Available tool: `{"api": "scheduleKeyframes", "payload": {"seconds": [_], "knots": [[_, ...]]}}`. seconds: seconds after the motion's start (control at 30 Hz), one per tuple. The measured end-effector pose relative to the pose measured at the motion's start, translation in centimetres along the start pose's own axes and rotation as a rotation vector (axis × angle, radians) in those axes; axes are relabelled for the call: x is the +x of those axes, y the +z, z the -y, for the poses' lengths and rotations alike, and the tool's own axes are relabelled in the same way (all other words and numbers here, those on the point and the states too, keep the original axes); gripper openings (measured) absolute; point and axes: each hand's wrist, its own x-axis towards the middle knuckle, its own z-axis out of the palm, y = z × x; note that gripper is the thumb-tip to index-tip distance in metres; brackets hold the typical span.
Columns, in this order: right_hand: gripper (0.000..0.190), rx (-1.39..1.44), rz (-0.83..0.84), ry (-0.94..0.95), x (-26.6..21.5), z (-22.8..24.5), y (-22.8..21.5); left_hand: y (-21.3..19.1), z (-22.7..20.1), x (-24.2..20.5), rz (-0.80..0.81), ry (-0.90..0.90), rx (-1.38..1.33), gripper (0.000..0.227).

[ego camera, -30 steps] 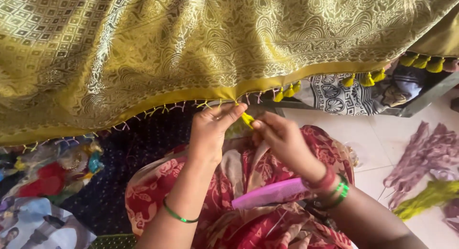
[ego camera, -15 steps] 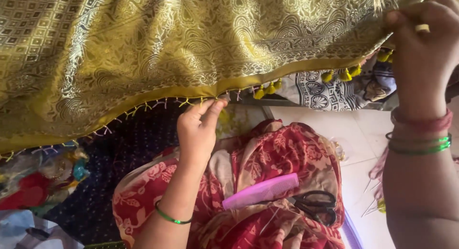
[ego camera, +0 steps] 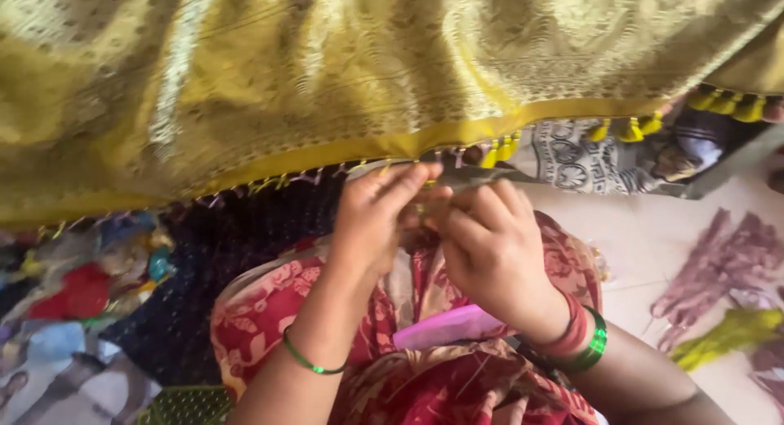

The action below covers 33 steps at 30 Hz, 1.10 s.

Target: Manually attaching decorative tassels and thread to the edge of a saree fabric, using a comb to straighten fibers and scissors to trim.

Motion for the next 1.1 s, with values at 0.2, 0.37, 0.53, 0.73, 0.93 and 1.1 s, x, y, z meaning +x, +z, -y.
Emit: {"api": "scheduleKeyframes", "payload": {"seconds": [0.2, 0.37, 0.53, 0.73, 0.93, 1.1], "knots": [[0.013, 0.766, 0.258, 0.452, -2.1, -3.6, -2.3, -3.2, 1.7, 1.8, 0.067, 0.0, -0.262, 0.017], [0.008, 0.78, -0.1, 0.526, -1.8, -3.3, -3.4, -1.0, 1.7, 0.6, -0.037, 0.131, 0.069, 0.019], [0.014, 0.106, -0.1, 0.185, -0.6, -0.4, -0.7, 0.9, 1.4, -0.3, -0.049, 0.149, 0.128, 0.021], [0.018, 0.12, 0.022, 0.07, -0.9, -0.5, 0.2, -1.4, 2.6, 0.7, 0.037, 0.135, -0.104, 0.019], [0.01, 0.339, 0.079, 0.315, -0.5, -1.5, -1.6, -0.2, 1.1, -0.3, 0.002, 0.188, 0.066, 0.022], [0.015, 0.13, 0.151, 0.076, 2.7, -0.7, -2.4, 0.7, 0.2, -1.0, -0.024, 0.388, 0.427, 0.023]]}}
